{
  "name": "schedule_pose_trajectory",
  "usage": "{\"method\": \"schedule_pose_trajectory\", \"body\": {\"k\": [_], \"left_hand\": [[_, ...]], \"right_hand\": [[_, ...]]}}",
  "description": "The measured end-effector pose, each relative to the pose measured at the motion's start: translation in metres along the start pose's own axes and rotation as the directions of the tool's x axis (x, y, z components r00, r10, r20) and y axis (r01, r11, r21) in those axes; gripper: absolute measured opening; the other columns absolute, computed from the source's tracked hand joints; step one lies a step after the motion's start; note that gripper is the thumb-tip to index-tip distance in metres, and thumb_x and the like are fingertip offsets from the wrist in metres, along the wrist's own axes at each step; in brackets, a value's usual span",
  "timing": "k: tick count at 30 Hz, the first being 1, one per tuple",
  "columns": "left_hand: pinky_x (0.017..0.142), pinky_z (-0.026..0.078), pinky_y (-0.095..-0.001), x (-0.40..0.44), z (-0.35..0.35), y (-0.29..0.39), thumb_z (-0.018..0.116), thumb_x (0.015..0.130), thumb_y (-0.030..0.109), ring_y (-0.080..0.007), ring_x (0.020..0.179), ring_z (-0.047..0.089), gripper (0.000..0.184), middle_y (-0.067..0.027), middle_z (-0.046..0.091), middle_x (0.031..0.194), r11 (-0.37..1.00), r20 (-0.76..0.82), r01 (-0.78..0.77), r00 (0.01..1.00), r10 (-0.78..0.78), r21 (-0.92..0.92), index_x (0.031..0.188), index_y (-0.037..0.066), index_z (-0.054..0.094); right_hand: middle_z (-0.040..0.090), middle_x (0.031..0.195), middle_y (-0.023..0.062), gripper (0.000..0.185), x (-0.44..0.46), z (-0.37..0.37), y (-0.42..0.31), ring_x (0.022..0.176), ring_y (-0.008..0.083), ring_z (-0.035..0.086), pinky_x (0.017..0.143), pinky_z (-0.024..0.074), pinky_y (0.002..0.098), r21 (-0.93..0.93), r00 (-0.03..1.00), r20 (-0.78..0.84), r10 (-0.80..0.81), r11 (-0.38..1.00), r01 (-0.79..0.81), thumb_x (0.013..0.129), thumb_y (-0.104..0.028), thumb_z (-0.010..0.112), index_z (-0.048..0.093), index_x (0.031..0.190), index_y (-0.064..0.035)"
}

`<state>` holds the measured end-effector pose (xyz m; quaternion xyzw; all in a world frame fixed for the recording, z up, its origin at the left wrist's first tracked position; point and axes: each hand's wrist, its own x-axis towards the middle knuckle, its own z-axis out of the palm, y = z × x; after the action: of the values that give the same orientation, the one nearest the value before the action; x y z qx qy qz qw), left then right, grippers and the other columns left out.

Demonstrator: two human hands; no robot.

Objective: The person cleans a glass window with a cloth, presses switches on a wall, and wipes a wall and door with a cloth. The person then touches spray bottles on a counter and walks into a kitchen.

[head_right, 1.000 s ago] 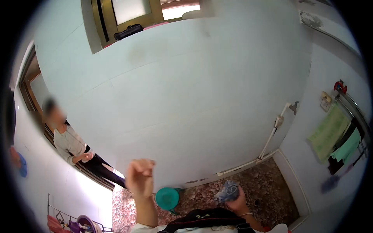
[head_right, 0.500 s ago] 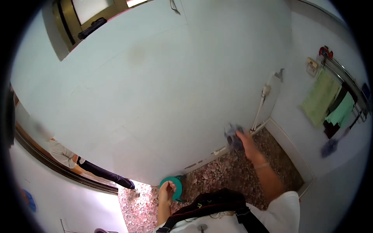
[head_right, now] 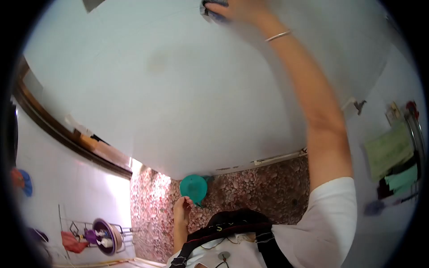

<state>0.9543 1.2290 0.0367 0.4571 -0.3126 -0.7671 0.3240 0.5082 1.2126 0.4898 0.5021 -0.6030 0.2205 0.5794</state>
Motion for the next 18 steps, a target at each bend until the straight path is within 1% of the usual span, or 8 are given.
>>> {"method": "schedule_pose_trajectory", "body": {"k": [3, 5, 7, 8, 9, 11, 14, 18], "left_hand": [[0.066, 0.046, -0.0285, -0.005, -0.015, -0.009, 0.05, 0.092, 0.025, -0.0148, 0.07, 0.057, 0.021, -0.0028, 0.061, 0.075, 1.0, -0.044, -0.015, 0.999, 0.015, -0.018, 0.088, 0.007, 0.06], [0.066, 0.046, -0.0276, -0.009, -0.017, -0.008, 0.049, 0.092, 0.025, -0.0141, 0.071, 0.058, 0.022, -0.0027, 0.061, 0.076, 0.999, -0.124, 0.027, 0.992, -0.031, -0.036, 0.087, 0.007, 0.06], [0.065, 0.046, -0.0274, -0.001, -0.026, -0.016, 0.049, 0.092, 0.024, -0.0142, 0.071, 0.058, 0.022, -0.003, 0.061, 0.076, 0.998, -0.135, 0.028, 0.99, -0.035, -0.051, 0.087, 0.006, 0.06], [0.065, 0.046, -0.0272, 0.001, -0.029, -0.019, 0.049, 0.092, 0.023, -0.0143, 0.071, 0.057, 0.022, -0.0033, 0.061, 0.076, 0.998, -0.137, 0.03, 0.99, -0.038, -0.055, 0.086, 0.006, 0.06], [0.065, 0.046, -0.0272, 0.0, -0.029, -0.017, 0.049, 0.092, 0.023, -0.0143, 0.071, 0.057, 0.022, -0.0033, 0.061, 0.076, 0.998, -0.136, 0.026, 0.99, -0.033, -0.059, 0.086, 0.006, 0.06], [0.066, 0.047, -0.0273, -0.001, -0.024, -0.005, 0.049, 0.092, 0.022, -0.0147, 0.071, 0.058, 0.021, -0.0036, 0.061, 0.077, 0.999, -0.122, -0.013, 0.993, 0.008, -0.04, 0.087, 0.006, 0.06], [0.065, 0.047, -0.0275, 0.0, -0.029, 0.006, 0.049, 0.092, 0.022, -0.0146, 0.071, 0.058, 0.02, -0.0033, 0.061, 0.077, 0.999, -0.155, -0.035, 0.987, 0.031, -0.019, 0.088, 0.006, 0.06], [0.065, 0.047, -0.0276, 0.012, -0.041, 0.002, 0.049, 0.092, 0.022, -0.0142, 0.07, 0.057, 0.02, -0.003, 0.061, 0.077, 0.999, -0.17, 0.014, 0.985, -0.021, -0.039, 0.089, 0.006, 0.06]], "right_hand": [[0.058, 0.109, 0.0087, 0.034, -0.031, 0.035, -0.044, 0.111, 0.0366, 0.046, 0.101, 0.0268, 0.0539, 0.114, 0.943, 0.323, 0.077, 0.986, -0.12, 0.083, -0.04, 0.062, 0.065, 0.099, -0.0096], [0.06, 0.105, 0.0029, 0.035, -0.11, 0.08, -0.064, 0.11, 0.0301, 0.049, 0.097, 0.0301, 0.0594, 0.148, 0.959, -0.052, -0.279, 0.948, 0.283, 0.075, -0.045, 0.067, 0.067, 0.096, -0.0164], [0.057, 0.113, 0.0079, 0.03, -0.168, 0.073, -0.109, 0.113, 0.0295, 0.049, 0.094, 0.039, 0.0515, 0.419, 0.94, 0.329, -0.09, 0.906, -0.06, 0.073, -0.037, 0.067, 0.068, 0.094, -0.0146], [0.055, 0.119, 0.0111, 0.038, -0.261, 0.146, -0.11, 0.114, 0.0298, 0.049, 0.097, 0.0392, 0.0445, 0.391, 0.64, 0.678, -0.361, 0.915, 0.102, 0.075, -0.036, 0.066, 0.063, 0.103, -0.0109], [0.057, 0.115, 0.0126, 0.039, -0.324, 0.155, -0.121, 0.113, 0.0304, 0.05, 0.097, 0.0392, 0.0424, 0.598, 0.685, 0.728, -0.031, 0.517, -0.612, 0.078, -0.034, 0.064, 0.06, 0.107, -0.008], [0.06, 0.11, 0.0121, 0.034, -0.302, 0.092, -0.132, 0.111, 0.0319, 0.05, 0.098, 0.0385, 0.0438, 0.313, 0.331, 0.943, -0.042, 0.449, -0.837, 0.08, -0.032, 0.062, 0.061, 0.104, -0.0085], [0.063, 0.1, 0.0116, 0.032, -0.272, 0.084, -0.124, 0.107, 0.0315, 0.052, 0.094, 0.0407, 0.0441, 0.412, 0.885, 0.431, -0.178, 0.911, -0.017, 0.077, -0.034, 0.062, 0.064, 0.096, -0.0085], [0.062, 0.093, 0.0127, 0.033, -0.078, 0.062, -0.078, 0.096, 0.0318, 0.053, 0.086, 0.0419, 0.0434, 0.202, 0.908, 0.386, -0.163, 0.975, 0.089, 0.072, -0.038, 0.062, 0.065, 0.081, -0.0063]]}}
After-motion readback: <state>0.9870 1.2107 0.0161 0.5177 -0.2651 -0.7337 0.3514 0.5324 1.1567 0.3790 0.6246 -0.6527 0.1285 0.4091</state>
